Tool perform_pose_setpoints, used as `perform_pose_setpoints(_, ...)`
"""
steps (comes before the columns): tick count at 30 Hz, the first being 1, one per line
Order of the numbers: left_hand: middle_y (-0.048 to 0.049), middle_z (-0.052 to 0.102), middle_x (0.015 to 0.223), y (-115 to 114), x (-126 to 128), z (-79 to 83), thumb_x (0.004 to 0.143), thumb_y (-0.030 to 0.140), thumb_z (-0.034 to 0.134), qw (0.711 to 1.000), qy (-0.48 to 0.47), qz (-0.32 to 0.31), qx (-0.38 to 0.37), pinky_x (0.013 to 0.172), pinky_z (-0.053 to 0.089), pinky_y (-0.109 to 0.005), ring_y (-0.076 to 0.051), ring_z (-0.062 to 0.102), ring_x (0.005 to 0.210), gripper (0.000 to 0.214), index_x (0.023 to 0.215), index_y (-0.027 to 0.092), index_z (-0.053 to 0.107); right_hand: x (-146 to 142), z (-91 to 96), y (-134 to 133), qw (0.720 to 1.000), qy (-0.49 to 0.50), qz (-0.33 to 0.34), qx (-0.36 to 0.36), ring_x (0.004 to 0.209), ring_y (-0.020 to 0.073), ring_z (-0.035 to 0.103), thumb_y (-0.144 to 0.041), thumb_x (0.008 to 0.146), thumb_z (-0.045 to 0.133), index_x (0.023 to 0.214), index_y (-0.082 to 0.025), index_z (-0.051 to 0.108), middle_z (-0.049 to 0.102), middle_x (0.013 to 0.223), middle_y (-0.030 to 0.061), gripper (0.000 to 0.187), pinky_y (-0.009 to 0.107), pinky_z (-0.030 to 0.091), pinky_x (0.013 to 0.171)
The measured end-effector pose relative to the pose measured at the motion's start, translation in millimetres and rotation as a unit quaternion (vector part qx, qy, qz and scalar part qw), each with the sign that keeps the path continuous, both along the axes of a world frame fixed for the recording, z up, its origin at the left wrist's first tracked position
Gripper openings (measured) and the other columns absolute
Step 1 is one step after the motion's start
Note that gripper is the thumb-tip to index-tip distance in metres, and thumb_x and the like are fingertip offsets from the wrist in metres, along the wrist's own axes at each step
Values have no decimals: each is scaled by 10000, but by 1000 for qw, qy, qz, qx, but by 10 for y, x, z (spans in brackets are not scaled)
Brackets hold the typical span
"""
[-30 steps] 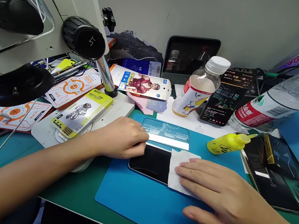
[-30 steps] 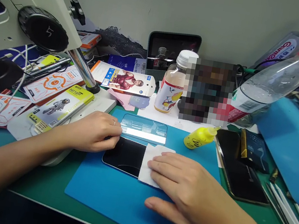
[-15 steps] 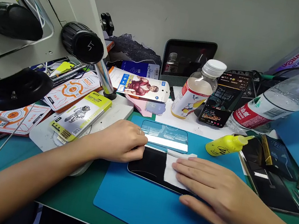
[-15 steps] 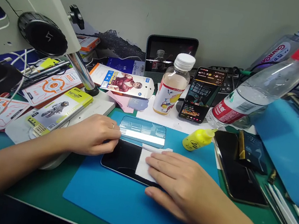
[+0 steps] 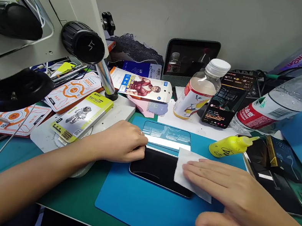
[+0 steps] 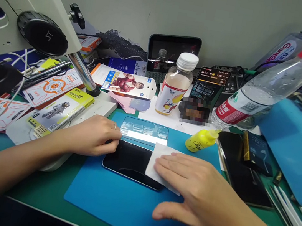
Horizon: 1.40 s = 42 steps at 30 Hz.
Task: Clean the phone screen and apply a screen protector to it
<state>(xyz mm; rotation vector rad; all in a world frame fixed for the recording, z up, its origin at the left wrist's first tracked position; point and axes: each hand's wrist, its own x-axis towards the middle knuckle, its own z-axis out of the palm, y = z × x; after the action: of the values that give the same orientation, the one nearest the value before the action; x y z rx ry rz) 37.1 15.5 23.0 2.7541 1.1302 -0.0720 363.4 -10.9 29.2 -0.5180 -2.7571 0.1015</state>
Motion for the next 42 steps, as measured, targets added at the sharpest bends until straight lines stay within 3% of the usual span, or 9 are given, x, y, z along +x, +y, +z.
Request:
perform_pose_setpoints(3, -55, 689, 672, 14, -2, 3, 941, 256, 543, 999, 23, 32, -2, 569, 215, -346, -198, 608, 619, 290, 656, 202, 560, 9, -20, 3, 1000, -5, -3, 4, 1211, 332, 797, -703, 1017, 567, 1395, -87, 726, 801, 1357, 180, 740, 456, 698, 981)
perform_pose_setpoints(10, -53, 669, 615, 20, -45, 38, 942, 306, 560, 998, 37, 53, -24, 566, 202, -344, -195, 572, 567, 337, 621, 202, 565, 50, -12, 11, 1000, -5, -4, 19, 1097, 314, 837, -627, 1060, 546, 1253, -98, 789, 846, 1239, 168, 613, 427, 705, 957)
perform_pose_setpoints(13, -42, 672, 635, 8, -60, 69, 947, 560, 652, 997, 47, 51, -37, 568, 203, -342, -215, 601, 588, 417, 720, 213, 604, 39, -10, -12, 1000, 8, -8, -4, 1139, 305, 826, -555, 1034, 651, 1325, -136, 779, 836, 1285, 150, 526, 400, 691, 991)
perform_pose_setpoints(16, -48, 722, 756, 7, -67, 76, 803, 943, 663, 997, 55, 34, -46, 572, 218, -338, -253, 660, 647, 739, 913, 214, 621, 1, 1, -39, 998, 3, 23, -50, 1123, 298, 831, -635, 975, 703, 1322, -168, 795, 841, 1278, 134, 588, 388, 689, 996)
perform_pose_setpoints(18, -56, 753, 848, 3, -69, 72, 715, 1021, 672, 997, 53, 15, -49, 580, 252, -336, -277, 701, 704, 868, 1018, 209, 616, -19, 5, -39, 998, -4, 34, -56, 1149, 288, 823, -628, 1001, 670, 1329, -151, 790, 830, 1305, 132, 591, 379, 685, 1005)
perform_pose_setpoints(23, -51, 783, 920, -20, -87, 77, 735, 909, 793, 997, 46, -30, -50, 594, 307, -342, -300, 748, 784, 840, 1166, 211, 618, 3, 21, -27, 999, 1, 20, -49, 1172, 290, 814, -493, 1018, 704, 1330, -188, 800, 822, 1320, 105, 447, 391, 681, 1022)
perform_pose_setpoints(30, -46, 801, 1004, -2, -106, 99, 735, 795, 889, 995, 42, -22, -88, 628, 352, -325, -288, 762, 846, 798, 1214, 219, 615, -137, -27, -81, 992, -54, 73, -84, 1341, 319, 729, -665, 937, 749, 1455, -110, 712, 723, 1474, 172, 761, 440, 628, 1117)
perform_pose_setpoints(37, -35, 797, 944, 28, -100, 84, 683, 793, 925, 995, 22, -19, -97, 600, 335, -311, -277, 757, 800, 856, 1223, 204, 620, -141, -38, -77, 997, 1, 57, -51, 1223, 261, 795, -522, 1039, 676, 1348, -128, 771, 823, 1316, 129, 511, 392, 602, 1152)
perform_pose_setpoints(42, -38, 798, 919, 24, -94, 62, 690, 774, 932, 995, 18, -23, -94, 594, 345, -308, -281, 766, 790, 817, 1184, 202, 622, -276, -76, -129, 993, -52, 81, -72, 1406, 308, 689, -638, 954, 744, 1590, -121, 587, 713, 1503, 164, 835, 474, 573, 1190)
